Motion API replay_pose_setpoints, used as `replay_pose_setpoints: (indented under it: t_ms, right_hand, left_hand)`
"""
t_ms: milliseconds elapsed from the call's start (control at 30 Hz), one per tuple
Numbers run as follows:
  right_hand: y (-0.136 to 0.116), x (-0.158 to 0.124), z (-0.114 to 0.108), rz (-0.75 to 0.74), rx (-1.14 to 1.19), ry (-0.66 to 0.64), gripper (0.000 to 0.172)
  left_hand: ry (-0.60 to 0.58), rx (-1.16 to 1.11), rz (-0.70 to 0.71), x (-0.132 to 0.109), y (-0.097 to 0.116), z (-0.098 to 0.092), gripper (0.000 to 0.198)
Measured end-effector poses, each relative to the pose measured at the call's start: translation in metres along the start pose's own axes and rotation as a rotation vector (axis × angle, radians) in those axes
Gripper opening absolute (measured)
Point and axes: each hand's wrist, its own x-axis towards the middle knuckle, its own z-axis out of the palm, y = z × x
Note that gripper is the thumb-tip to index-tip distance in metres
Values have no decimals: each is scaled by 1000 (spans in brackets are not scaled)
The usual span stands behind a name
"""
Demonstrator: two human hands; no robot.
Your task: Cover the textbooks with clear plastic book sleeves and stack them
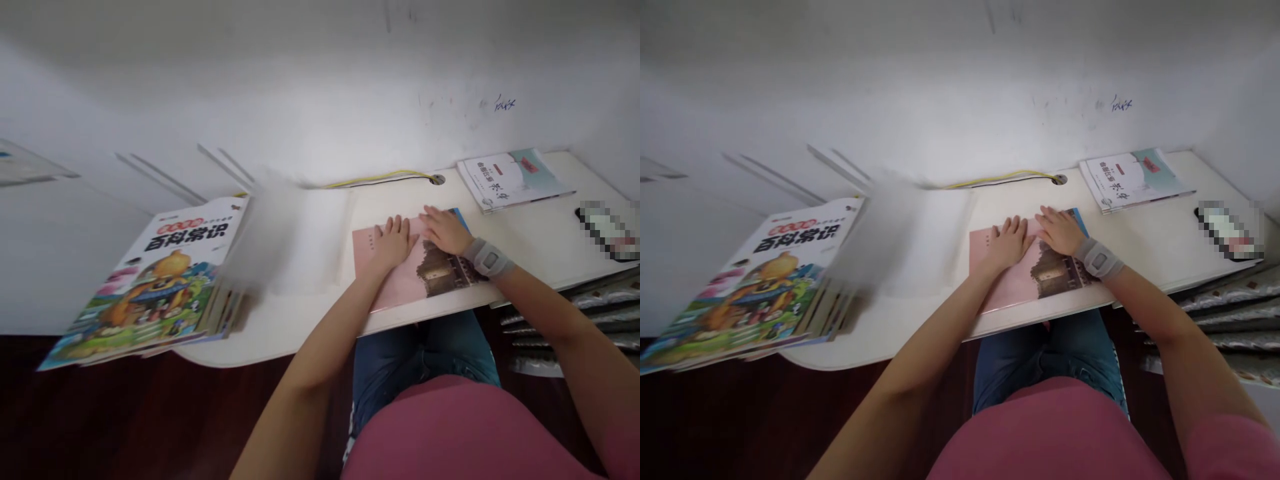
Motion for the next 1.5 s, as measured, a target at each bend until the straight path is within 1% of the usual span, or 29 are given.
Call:
replay_pose_setpoints:
  t_ms: [67,100,133,200,267,333,400,500,600,700,800,900,1067,1200,1267,1367,1433,1500]
  right_hand:
    - [8,3,9,-18,-44,-64,48]
    - [14,2,12,2,-55,-83,47]
    - [22,0,12,54,-65,-87,45]
    - [38,0,7,222,-85,-67,39]
    - [51,8,0,391,-106,-29,36]
    - [60,21,-4,476,-108,0,38]
    - [67,36,-2,516,-82,15,39]
    - [74,51,5,524,-16,27,39]
    - [85,55,9,526,36,41,41]
    - [96,52,10,530,68,45,40]
    - [104,49,10,533,86,44,38]
    - [105,50,12,519,98,44,37]
    - [95,52,17,465,97,77,37]
    - [81,49,23,433,40,126,37]
    - [76,47,27,415,11,137,37]
    - [75,46,29,399,-18,138,38]
    - [77,45,26,394,-33,134,39]
    - [79,44,21,389,-48,125,38]
  left_hand:
    - [-6,15,-9,-3,-12,2,58]
    - [16,28,-46,-6,-20,1,58]
    - [49,42,-104,-9,-29,-2,57]
    - [103,69,-250,-15,-45,-10,55]
    - [104,89,-372,-17,-55,-20,50]
    - [80,76,-438,-15,-61,-29,46]
    - [81,-2,-476,-10,-64,-33,44]
    - [141,-220,-526,-1,-71,-32,48]
    - [216,-433,-541,6,-81,-26,48]
    - [254,-494,-532,10,-85,-20,40]
    - [268,-455,-521,13,-82,-14,35]
    - [284,-351,-482,16,-78,-7,36]
    - [282,-199,-415,17,-77,2,39]
    - [272,-66,-390,15,-72,-4,44]
    - [268,-11,-355,14,-60,-10,45]
    - [191,-16,-218,12,-30,-14,39]
    - [123,-35,-124,11,-8,-11,37]
    - [87,-34,-91,9,10,-3,47]
